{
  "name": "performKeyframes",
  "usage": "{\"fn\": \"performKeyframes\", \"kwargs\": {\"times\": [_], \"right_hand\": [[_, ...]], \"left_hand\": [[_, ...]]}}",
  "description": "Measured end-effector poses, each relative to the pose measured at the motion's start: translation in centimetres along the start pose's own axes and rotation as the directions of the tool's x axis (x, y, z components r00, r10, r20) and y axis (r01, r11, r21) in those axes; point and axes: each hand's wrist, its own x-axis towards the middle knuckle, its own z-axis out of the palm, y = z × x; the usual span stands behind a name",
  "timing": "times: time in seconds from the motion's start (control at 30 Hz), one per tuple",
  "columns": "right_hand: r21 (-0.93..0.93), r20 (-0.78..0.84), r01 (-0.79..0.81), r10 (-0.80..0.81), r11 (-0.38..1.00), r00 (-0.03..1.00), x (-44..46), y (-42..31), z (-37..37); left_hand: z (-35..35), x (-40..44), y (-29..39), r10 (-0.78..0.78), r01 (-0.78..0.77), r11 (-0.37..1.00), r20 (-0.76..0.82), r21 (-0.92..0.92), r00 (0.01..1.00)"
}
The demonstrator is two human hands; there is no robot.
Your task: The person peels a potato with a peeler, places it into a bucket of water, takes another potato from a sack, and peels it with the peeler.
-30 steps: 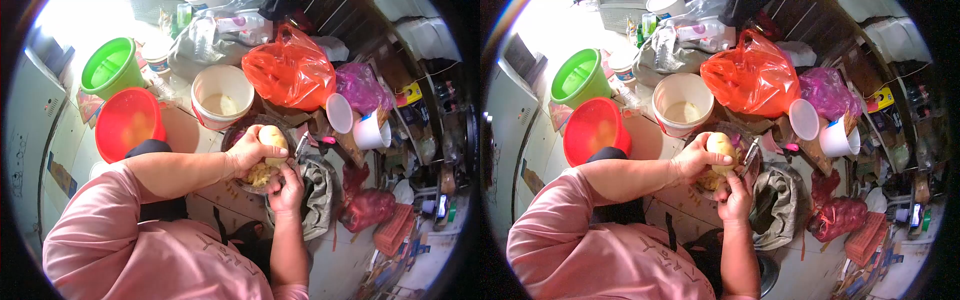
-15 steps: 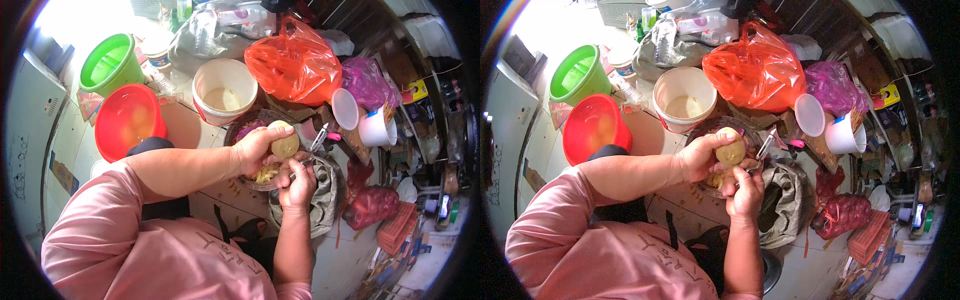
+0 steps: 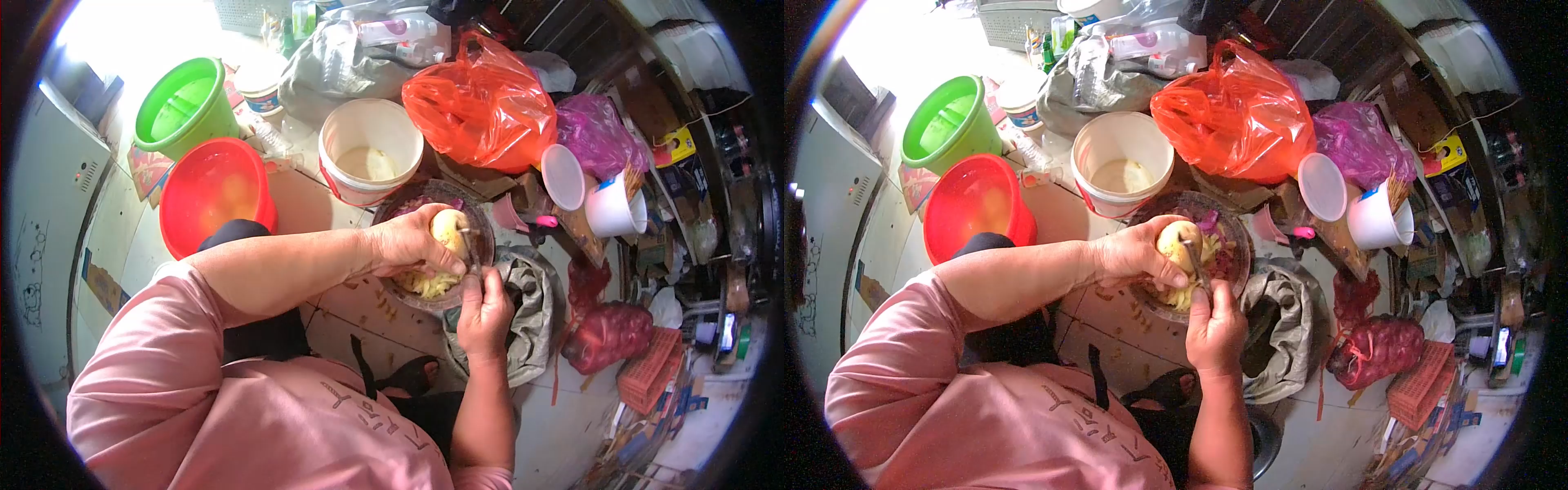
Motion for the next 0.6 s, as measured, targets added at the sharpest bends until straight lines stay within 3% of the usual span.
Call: {"fn": "performKeyframes", "kwargs": {"times": [0.03,0.1,0.23,0.33,0.37,0.4,0.43,0.5,0.6], "right_hand": [[0.001,-0.001,-0.002,0.002,1.000,1.000,-0.3,0.2,0.0],[-0.070,0.048,0.070,-0.066,0.995,0.997,-0.8,0.1,-0.2],[-0.201,0.069,0.049,-0.035,0.978,0.997,-1.4,0.1,-0.4],[-0.183,0.036,-0.032,0.040,0.983,0.999,-1.4,2.4,-0.1],[-0.244,0.099,-0.196,0.226,0.950,0.969,-1.2,4.8,-0.2],[-0.312,0.148,-0.349,0.408,0.884,0.901,-0.9,5.7,-0.6],[-0.305,0.138,-0.362,0.417,0.881,0.899,-1.2,6.2,-0.9],[-0.222,0.145,-0.471,0.506,0.854,0.850,-1.2,6.0,-1.5],[-0.142,0.132,-0.360,0.378,0.922,0.916,-1.9,2.5,-1.4]], "left_hand": [[0.1,-0.2,0.0,-0.002,0.002,1.000,0.000,0.001,1.000],[0.2,-0.7,0.0,-0.031,0.034,0.983,-0.016,0.180,0.999],[0.5,-1.6,0.3,-0.171,0.163,0.959,0.012,0.232,0.985],[0.0,-1.9,-0.9,-0.177,0.151,0.966,0.110,0.212,0.978],[0.0,-2.3,-1.1,-0.182,0.154,0.964,0.115,0.216,0.977],[-0.1,-2.6,-1.4,-0.061,-0.029,0.949,0.273,0.313,0.960],[-0.2,-2.7,-1.3,0.036,-0.220,0.900,0.438,0.376,0.898],[-0.3,-2.6,-1.2,-0.006,-0.144,0.913,0.364,0.382,0.931],[-0.8,-2.0,-1.3,-0.109,0.051,0.946,0.165,0.320,0.980]]}}
